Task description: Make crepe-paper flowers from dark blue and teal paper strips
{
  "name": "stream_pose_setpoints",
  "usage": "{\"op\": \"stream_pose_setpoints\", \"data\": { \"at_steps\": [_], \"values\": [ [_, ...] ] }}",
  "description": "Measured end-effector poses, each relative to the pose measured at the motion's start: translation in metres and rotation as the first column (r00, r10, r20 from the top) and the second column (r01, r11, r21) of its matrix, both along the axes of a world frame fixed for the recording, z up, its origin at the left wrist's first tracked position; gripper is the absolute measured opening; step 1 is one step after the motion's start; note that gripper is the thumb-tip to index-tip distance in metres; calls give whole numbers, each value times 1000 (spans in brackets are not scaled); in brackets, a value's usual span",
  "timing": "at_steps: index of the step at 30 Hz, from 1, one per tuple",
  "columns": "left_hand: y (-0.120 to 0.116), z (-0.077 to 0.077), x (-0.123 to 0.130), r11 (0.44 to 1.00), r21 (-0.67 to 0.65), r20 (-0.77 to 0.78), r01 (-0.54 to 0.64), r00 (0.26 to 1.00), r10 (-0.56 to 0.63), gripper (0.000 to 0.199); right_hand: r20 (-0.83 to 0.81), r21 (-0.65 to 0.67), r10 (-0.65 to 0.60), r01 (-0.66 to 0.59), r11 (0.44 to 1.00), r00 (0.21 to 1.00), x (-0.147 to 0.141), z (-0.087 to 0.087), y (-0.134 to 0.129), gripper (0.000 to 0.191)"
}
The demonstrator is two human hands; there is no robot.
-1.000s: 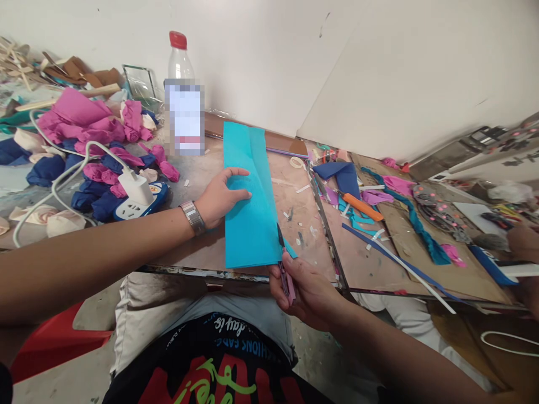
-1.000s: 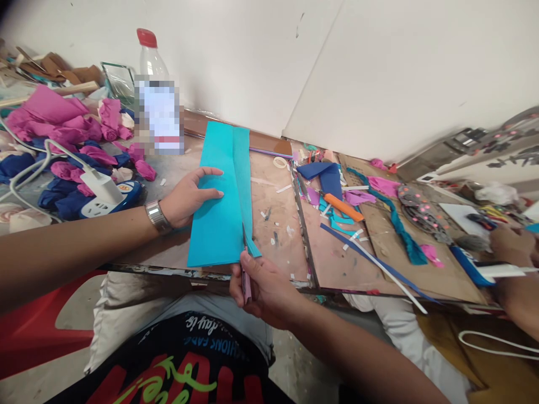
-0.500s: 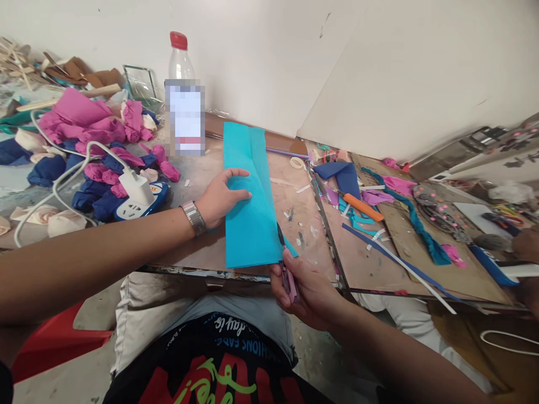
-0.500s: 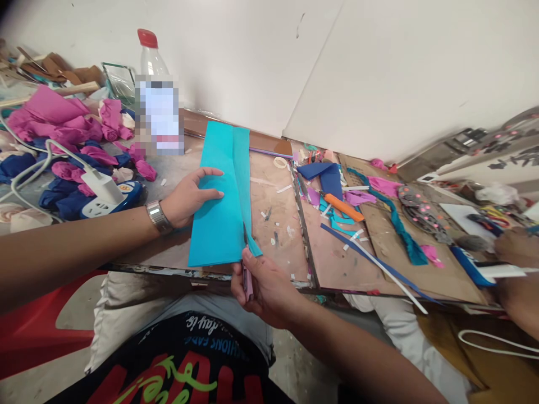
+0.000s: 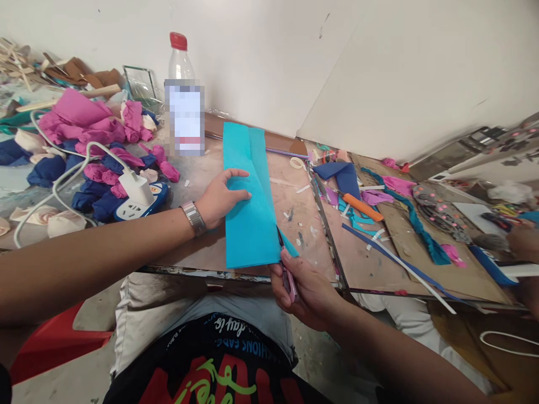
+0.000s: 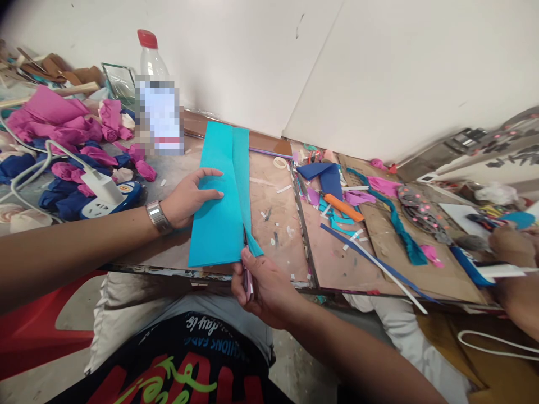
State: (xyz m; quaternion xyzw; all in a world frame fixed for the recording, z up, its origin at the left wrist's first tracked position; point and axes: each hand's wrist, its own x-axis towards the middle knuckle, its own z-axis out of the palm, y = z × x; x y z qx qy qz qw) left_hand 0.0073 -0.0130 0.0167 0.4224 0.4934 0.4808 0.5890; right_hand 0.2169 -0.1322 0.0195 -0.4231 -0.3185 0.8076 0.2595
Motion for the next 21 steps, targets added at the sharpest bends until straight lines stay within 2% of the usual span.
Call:
{"op": "stream_pose_setpoints", "data": {
  "at_steps": [7, 13, 21],
  "values": [
    [-3, 4, 2, 1000, -15, 43, 7, 999, -7, 56, 4, 27, -45, 45, 999, 999, 1, -7, 2, 58],
    [-4, 7, 2, 998, -56, 68, 5, 998, -1, 59, -16, 30, -24, 25, 999, 1000, 1, -2, 0, 56],
    [-5, 8, 3, 999, -47, 65, 10, 998, -7, 57, -46, 38, -24, 26, 999, 999, -4, 0, 1, 59]
  ]
}}
